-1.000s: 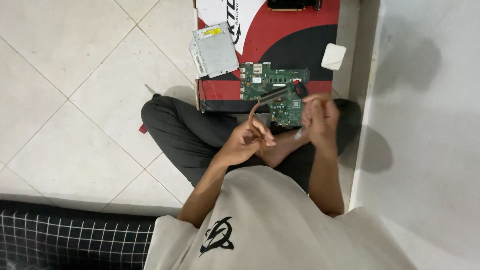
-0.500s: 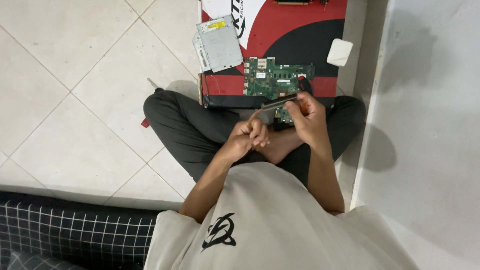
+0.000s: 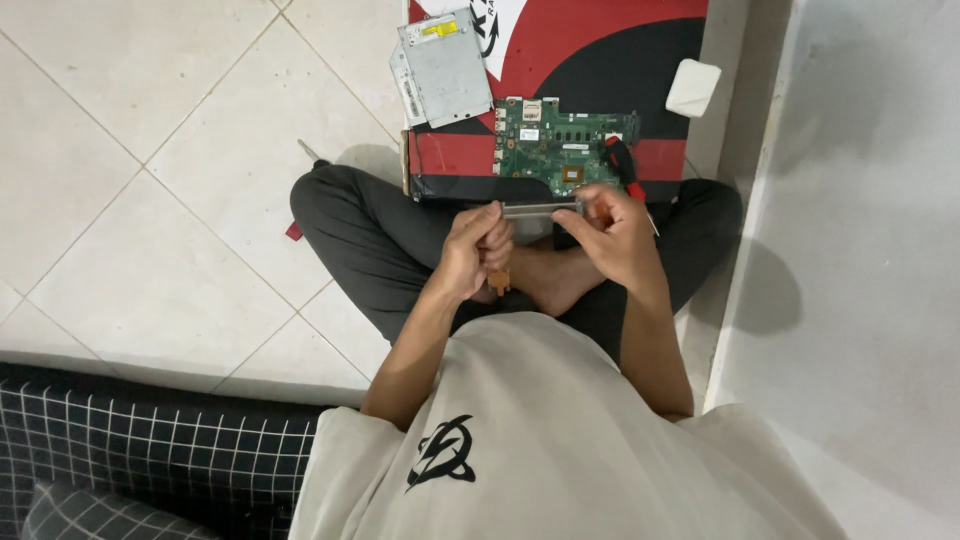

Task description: A person sitting on the floor cleans a computer motherboard and a copper heatsink using a small brush and a screwdriver.

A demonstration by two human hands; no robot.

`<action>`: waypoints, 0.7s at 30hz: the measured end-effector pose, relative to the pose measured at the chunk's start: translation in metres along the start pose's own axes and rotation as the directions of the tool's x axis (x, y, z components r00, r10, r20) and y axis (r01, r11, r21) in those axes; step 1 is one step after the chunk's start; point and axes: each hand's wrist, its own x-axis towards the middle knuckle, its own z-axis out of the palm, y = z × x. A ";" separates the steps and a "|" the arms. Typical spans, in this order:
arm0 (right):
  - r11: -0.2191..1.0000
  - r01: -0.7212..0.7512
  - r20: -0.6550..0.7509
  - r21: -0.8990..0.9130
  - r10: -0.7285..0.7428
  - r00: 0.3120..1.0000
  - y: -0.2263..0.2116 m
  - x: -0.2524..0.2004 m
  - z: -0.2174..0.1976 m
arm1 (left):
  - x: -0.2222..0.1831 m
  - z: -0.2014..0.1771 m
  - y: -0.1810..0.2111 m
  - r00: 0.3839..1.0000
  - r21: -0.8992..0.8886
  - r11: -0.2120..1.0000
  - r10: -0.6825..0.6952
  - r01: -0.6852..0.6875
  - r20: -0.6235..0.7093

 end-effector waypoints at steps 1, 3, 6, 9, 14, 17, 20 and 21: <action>1.000 -0.001 0.000 -0.001 0.001 1.000 0.010 0.000 -0.005 | 0.000 0.001 0.000 1.000 -0.001 1.000 -0.001 0.001 0.000; 0.983 -0.046 -0.064 0.176 0.058 0.996 0.029 0.002 -0.015 | -0.001 0.004 0.002 0.995 -0.087 0.996 0.001 -0.010 -0.096; 0.685 0.071 -0.133 0.725 0.038 0.990 -0.043 0.013 -0.030 | -0.001 0.006 0.000 0.991 -0.020 0.998 0.053 -0.056 -0.125; 0.782 0.186 -0.126 0.595 -0.137 0.982 0.041 0.026 -0.052 | -0.002 0.015 0.001 0.986 0.044 0.996 0.089 -0.084 -0.140; 0.721 0.102 -0.267 0.685 0.118 0.957 0.067 0.025 -0.058 | 0.004 0.017 -0.004 0.973 0.071 0.989 0.138 -0.127 -0.184; 0.687 0.179 -0.233 0.704 -0.014 0.972 0.059 0.022 -0.036 | 0.007 0.011 -0.014 0.978 -0.026 0.995 0.085 -0.092 -0.190; 0.521 0.254 -0.179 0.815 -0.192 0.965 0.066 0.025 -0.031 | 0.007 0.015 -0.020 0.986 -0.168 0.985 0.006 -0.035 -0.168; 0.343 0.240 -0.150 0.908 -0.269 0.951 0.072 0.028 -0.032 | 0.005 0.019 -0.020 0.987 -0.239 0.971 -0.031 -0.008 -0.158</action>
